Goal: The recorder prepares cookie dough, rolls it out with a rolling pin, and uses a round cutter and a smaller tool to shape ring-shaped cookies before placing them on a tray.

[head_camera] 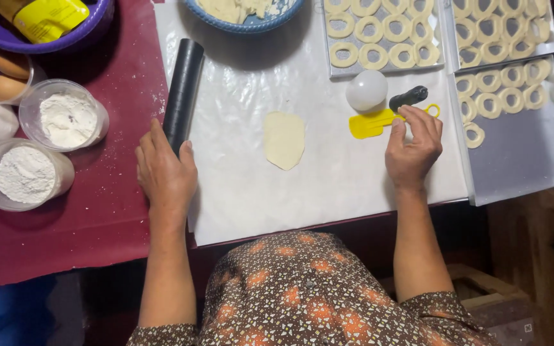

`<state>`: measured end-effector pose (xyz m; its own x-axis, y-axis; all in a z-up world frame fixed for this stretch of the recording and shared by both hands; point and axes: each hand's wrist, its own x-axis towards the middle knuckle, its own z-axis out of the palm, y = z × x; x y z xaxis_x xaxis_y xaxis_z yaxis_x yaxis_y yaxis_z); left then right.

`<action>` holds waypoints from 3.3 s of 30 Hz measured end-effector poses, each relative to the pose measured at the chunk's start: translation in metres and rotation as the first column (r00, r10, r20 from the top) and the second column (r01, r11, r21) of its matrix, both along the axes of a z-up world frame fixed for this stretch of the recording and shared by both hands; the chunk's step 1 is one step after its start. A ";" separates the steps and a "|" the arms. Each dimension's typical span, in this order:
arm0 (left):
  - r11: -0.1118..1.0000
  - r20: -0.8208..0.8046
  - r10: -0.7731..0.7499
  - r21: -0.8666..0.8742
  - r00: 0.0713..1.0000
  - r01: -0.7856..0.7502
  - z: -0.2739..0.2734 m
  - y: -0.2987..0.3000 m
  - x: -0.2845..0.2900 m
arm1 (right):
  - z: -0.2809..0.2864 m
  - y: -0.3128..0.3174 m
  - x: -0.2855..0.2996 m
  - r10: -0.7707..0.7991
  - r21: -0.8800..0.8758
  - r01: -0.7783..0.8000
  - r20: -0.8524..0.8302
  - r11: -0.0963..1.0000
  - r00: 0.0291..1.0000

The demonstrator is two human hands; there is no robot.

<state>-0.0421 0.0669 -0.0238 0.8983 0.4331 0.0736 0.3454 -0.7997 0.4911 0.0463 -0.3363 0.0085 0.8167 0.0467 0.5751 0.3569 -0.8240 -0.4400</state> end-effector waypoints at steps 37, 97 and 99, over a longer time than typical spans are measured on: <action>0.881 0.070 -0.473 0.038 0.879 0.471 -0.024 -0.087 -0.001 | 0.019 0.110 0.019 0.550 -0.059 -0.627 -0.420 0.777 0.721; 0.898 0.048 -0.439 -0.015 0.897 0.440 -0.016 -0.084 -0.002 | 0.066 0.150 0.034 0.418 -0.452 -0.821 -0.709 0.347 0.567; 0.878 0.011 -0.475 -0.066 0.880 0.475 -0.009 -0.083 0.002 | 0.059 0.147 0.041 0.455 -0.466 -0.836 -0.701 0.290 0.549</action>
<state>-0.0398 -0.0161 -0.0331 0.9976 -0.0422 0.0547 -0.0653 -0.8347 0.5469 0.0871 -0.1889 0.0673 0.4046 0.8691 -0.2844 0.8883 -0.4475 -0.1035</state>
